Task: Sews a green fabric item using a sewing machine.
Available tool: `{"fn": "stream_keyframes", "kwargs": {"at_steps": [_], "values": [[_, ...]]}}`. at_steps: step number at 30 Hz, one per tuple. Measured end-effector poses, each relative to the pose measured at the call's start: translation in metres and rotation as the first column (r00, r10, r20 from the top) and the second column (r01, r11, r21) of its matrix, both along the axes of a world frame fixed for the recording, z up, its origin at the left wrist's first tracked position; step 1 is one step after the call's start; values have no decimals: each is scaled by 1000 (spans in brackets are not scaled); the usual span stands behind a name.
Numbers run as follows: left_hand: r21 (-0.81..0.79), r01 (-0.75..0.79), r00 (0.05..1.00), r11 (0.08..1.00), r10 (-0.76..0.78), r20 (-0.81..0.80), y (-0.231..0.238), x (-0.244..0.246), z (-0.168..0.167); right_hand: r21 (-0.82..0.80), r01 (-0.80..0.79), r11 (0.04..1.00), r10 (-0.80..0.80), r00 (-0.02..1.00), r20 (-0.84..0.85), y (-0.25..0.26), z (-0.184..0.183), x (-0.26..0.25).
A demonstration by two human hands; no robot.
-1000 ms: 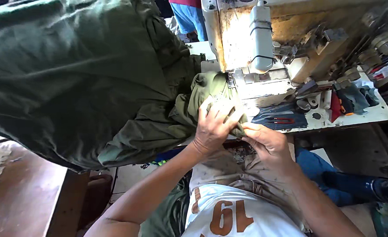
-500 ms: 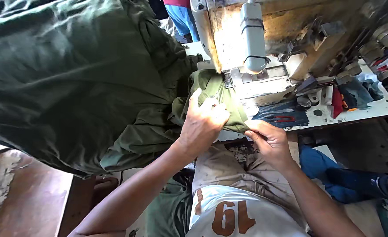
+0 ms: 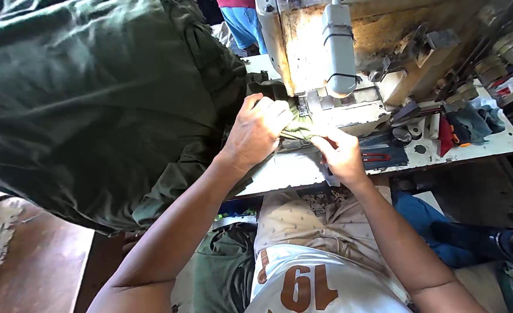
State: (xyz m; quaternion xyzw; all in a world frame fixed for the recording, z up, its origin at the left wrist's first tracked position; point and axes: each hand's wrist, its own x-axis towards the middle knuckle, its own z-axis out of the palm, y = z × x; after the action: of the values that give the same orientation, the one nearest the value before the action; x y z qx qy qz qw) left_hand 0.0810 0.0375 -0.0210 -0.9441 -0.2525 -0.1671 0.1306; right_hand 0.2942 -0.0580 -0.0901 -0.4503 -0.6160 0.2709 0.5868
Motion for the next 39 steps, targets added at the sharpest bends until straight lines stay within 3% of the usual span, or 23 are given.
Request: {"fn": "stream_keyframes", "kwargs": {"at_steps": [3,7,11,15,17,19,21,25,31,39], "values": [[-135,53,993,989,-67,-99,2,-14,24,13,23,1000,-23,999,33,6,-3,1],[-169,-72,976,983,35,-216,5,-46,62,70,12,997,-18,996,84,9,-6,5],[-298,219,976,929,-214,50,-31,-42,80,31,-100,995,89,962,257,2,14,13],[-403,416,909,815,-355,221,-69,-15,46,37,-363,931,343,904,254,-23,30,21],[-389,442,890,808,-340,305,-74,-6,22,99,-359,928,327,912,246,-36,23,22],[-244,366,915,898,-300,269,-71,-1,0,117,-288,950,255,938,235,-46,13,24],[-132,212,973,968,-197,120,-59,-3,-17,109,-216,970,187,955,231,-54,5,26],[-89,14,1000,996,-12,14,-48,-13,-28,73,-162,984,144,966,213,-63,-3,27],[-62,-17,1000,998,17,-4,-55,-12,-9,16,-128,992,124,982,141,-66,-2,26],[-24,-49,998,999,49,29,-19,-11,-5,-31,-55,998,58,994,97,-31,-2,17]]}}
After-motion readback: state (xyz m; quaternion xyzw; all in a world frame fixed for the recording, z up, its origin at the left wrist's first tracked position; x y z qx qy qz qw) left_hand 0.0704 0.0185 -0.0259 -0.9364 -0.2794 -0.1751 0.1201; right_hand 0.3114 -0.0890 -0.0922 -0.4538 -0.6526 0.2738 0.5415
